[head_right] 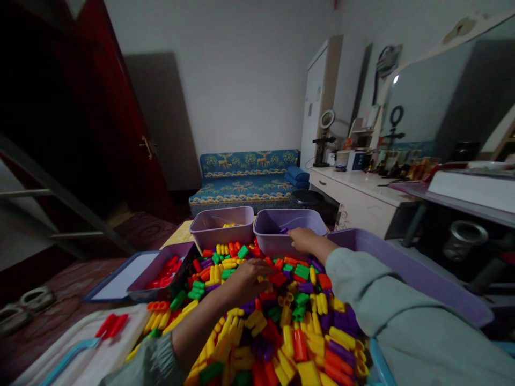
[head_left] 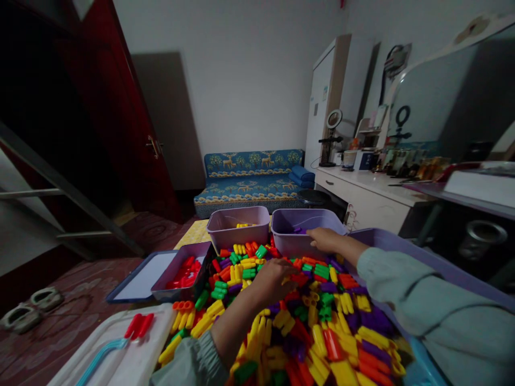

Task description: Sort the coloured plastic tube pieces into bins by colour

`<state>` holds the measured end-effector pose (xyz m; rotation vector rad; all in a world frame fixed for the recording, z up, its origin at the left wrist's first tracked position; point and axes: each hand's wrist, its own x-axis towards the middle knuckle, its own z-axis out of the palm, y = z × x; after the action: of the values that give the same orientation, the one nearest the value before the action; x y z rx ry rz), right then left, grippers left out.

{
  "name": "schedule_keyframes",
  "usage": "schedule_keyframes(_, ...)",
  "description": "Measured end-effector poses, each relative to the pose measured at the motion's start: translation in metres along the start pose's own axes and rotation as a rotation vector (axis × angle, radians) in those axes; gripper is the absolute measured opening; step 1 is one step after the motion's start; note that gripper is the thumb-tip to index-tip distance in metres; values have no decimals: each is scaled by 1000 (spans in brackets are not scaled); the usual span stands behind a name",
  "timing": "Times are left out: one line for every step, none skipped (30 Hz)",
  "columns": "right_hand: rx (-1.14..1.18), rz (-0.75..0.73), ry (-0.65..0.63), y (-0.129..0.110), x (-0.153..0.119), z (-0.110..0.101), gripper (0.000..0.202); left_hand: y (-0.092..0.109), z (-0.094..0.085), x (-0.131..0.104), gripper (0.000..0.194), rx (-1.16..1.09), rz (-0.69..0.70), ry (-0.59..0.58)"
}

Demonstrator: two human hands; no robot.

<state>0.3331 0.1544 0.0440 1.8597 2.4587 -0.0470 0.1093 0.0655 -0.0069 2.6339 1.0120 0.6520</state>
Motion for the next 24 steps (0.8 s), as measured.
schedule_keyframes(8,43,4,-5,-2,-4,31,1,-3,-8,29,-10,-3,2)
schedule_keyframes(18,93,11,-10,-3,-8,32,2,-5,-15,30,-15,-11,6)
schedule_keyframes(31,150,24,-17,-3,-12,34,3,-6,-23,31,-18,-22,8)
schedule_keyframes(47,211,48,-25,-3,-17,35,5,-8,-29,31,-19,-43,11)
schedule_keyframes(67,271,83,-34,-3,-21,38,6,-8,-35,32,-19,-67,17)
schedule_keyframes(91,326,134,-45,-2,-25,41,8,-8,-41,33,-20,-90,25)
schedule_keyframes(121,364,198,-58,-2,-27,44,9,-9,-46,34,-23,-110,35)
schedule_keyframes(156,381,261,-73,-3,-29,46,11,-9,-50,35,-27,-127,49)
schedule_keyframes(192,375,318,-90,-5,-28,48,13,-8,-54,35,-31,-142,67)
schedule_keyframes(228,355,364,-107,-8,-26,49,14,-8,-58,35,-34,-159,91)
schedule_keyframes(261,332,403,-125,-13,-22,50,14,-8,-61,35,-37,-177,117)
schedule_keyframes(318,298,456,-142,-20,-16,49,14,-8,-64,34,-39,-194,147)
schedule_keyframes(522,230,584,-158,-28,-9,47,13,-8,-67,33,-42,-206,179)
schedule_keyframes(707,148,681,-172,-38,0,45,12,-7,-70,31,-49,-212,210)
schedule_keyframes(846,65,746,-184,-49,8,43,10,-7,-73,30,-58,-213,239)
schedule_keyframes(950,9,772,-192,-59,17,40,8,-7,-75,29,-70,-213,265)
schedule_keyframes(1026,-23,765,-196,-69,24,37,6,-7,-78,29,-82,-213,289)
schedule_keyframes(1082,-39,740,-198,-78,31,34,4,-6,-81,30,-91,-218,307)
schedule_keyframes(1124,-40,706,-196,-85,36,30,1,-5,-83,31,-96,-232,324)
schedule_keyframes(1160,-36,667,-192,-90,41,28,-1,-4,-85,31,-97,-253,338)
schedule_keyframes(1191,-29,635,-186,-93,44,25,-3,-3,-87,30,-98,-276,345)
schedule_keyframes(1217,-19,610,-178,-95,48,23,-5,-1,-88,29,-100,-299,345)
schedule_keyframes(1237,-1,597,-169,-96,51,21,-6,2,-90,27,-105,-318,340)
schedule_keyframes(1250,26,595,-159,-96,53,20,-8,4,-90,26,-108,-331,334)
